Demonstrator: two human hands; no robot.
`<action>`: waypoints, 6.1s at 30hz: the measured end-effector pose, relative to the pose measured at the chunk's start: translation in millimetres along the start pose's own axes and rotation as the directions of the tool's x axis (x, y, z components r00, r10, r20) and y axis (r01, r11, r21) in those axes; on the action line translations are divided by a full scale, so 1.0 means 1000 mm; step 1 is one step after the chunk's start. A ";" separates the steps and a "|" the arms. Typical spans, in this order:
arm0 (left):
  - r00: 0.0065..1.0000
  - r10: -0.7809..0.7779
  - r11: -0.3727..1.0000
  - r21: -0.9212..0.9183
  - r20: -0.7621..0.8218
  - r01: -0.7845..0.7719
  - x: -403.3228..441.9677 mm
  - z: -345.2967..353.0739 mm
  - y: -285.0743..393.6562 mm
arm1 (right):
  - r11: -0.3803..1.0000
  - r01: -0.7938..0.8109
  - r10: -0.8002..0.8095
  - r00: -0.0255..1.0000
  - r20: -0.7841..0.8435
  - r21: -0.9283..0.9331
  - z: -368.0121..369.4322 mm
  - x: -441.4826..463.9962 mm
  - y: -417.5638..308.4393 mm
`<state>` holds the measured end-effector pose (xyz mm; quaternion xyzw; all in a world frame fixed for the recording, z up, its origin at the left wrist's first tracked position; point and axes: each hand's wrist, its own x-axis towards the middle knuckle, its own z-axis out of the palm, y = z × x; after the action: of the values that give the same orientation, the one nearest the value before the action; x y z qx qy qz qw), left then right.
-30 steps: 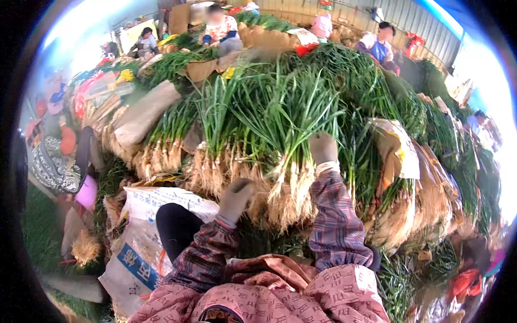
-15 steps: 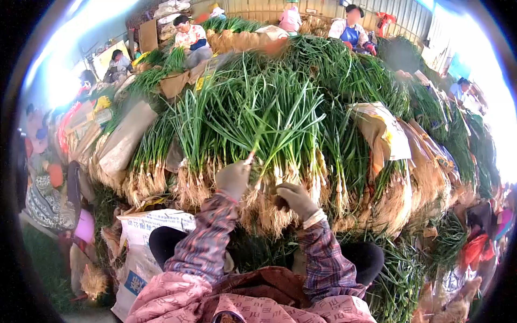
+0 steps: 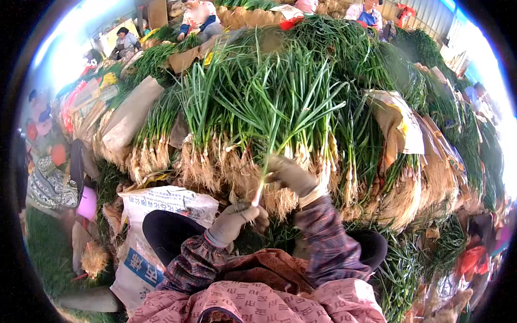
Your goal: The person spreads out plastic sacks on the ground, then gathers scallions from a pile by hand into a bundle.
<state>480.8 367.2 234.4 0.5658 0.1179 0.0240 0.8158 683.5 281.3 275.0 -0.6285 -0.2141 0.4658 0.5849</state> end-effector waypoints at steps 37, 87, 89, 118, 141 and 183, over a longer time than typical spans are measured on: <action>0.906 0.098 0.534 0.790 -0.412 0.301 0.170 -0.013 0.007 | 0.464 0.359 -0.342 0.916 0.210 -0.810 -0.021 -0.015 0.043; 0.959 -0.199 0.891 -0.370 0.204 0.264 0.022 -0.006 0.020 | 0.605 0.398 -0.517 0.855 0.040 -0.690 -0.056 -0.093 0.055; 0.948 -0.235 0.901 -0.318 0.215 0.295 0.026 0.004 0.022 | 0.488 0.463 -0.419 0.868 0.266 -0.740 -0.037 -0.103 0.046; 0.993 -0.116 0.888 -0.443 0.036 0.120 0.080 -0.022 -0.012 | 0.977 0.213 -0.211 0.965 -0.156 -0.004 -0.004 0.013 0.053; 0.941 -0.096 0.995 -0.037 -0.325 0.089 0.060 0.016 -0.007 | 0.779 0.153 -0.374 0.892 -0.254 -0.608 -0.005 0.016 0.044; 0.961 0.096 0.995 0.063 -0.258 -0.083 0.074 -0.035 0.022 | 0.286 0.673 -0.473 0.719 0.510 -0.682 -0.043 0.044 0.099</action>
<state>546.9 420.2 230.6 0.5831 0.1989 0.1319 0.7765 712.9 272.0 162.8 -0.6526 -0.6799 0.1234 0.3109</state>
